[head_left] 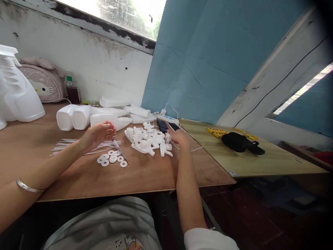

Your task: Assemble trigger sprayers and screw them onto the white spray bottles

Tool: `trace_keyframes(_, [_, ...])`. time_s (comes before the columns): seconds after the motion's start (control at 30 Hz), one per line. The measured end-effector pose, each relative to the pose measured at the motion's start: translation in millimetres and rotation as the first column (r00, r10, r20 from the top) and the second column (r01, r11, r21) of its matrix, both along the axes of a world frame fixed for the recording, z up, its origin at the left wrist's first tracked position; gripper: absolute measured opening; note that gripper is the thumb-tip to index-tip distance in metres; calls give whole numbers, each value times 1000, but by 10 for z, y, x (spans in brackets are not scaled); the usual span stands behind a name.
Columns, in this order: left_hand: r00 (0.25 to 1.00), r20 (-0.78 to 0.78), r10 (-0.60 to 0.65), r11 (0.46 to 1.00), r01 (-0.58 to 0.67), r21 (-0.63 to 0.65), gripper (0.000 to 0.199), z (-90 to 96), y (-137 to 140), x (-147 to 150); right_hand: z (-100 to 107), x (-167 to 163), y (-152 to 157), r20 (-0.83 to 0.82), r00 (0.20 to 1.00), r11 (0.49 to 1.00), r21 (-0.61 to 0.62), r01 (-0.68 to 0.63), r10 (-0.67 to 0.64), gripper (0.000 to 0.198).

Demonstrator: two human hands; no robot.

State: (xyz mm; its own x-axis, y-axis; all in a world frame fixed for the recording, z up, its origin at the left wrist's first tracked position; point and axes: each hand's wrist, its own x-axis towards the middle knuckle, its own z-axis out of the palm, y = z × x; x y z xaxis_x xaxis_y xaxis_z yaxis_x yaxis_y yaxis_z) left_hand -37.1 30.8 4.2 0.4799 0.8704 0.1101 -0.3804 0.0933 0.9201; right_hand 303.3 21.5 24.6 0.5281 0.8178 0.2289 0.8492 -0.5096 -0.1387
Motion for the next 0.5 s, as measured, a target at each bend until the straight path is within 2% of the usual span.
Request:
trace_keyframes(0.1, [1000, 8, -13, 1000, 13, 22, 13, 11, 12, -12, 66, -91, -39, 30, 998, 992, 115, 50, -54, 52])
trace_keyframes(0.17, [1000, 12, -13, 997, 12, 72, 12, 59, 10, -26, 95, -208, -46, 60, 997, 966, 255, 33, -50, 50])
trace_keyframes(0.27, [994, 98, 49, 990, -61, 129, 10, 223, -10, -86, 92, -449, -45, 148, 988, 884, 454, -115, 52, 44])
trace_keyframes(0.37, [940, 250, 233, 958, -266, 108, 8, 467, -17, -260, 34, -704, -55, 259, 952, 808, 520, -277, 160, 42])
trace_keyframes(0.4, [900, 280, 333, 920, -375, 112, 8, 548, -8, -358, 7, -777, -61, 296, 933, 786, 519, -336, 203, 41])
trace_keyframes(0.43, [842, 298, 449, 854, -503, 135, 7, 622, 9, -481, -19, -841, -67, 332, 909, 762, 509, -399, 254, 40])
trace_keyframes(0.47, [757, 309, 576, 749, -640, 169, 8, 684, 31, -628, -45, -893, -72, 356, 889, 743, 502, -443, 289, 40])
trace_keyframes(0.5, [639, 316, 701, 601, -768, 220, 10, 730, 58, -796, -70, -933, -75, 375, 868, 729, 486, -482, 324, 39])
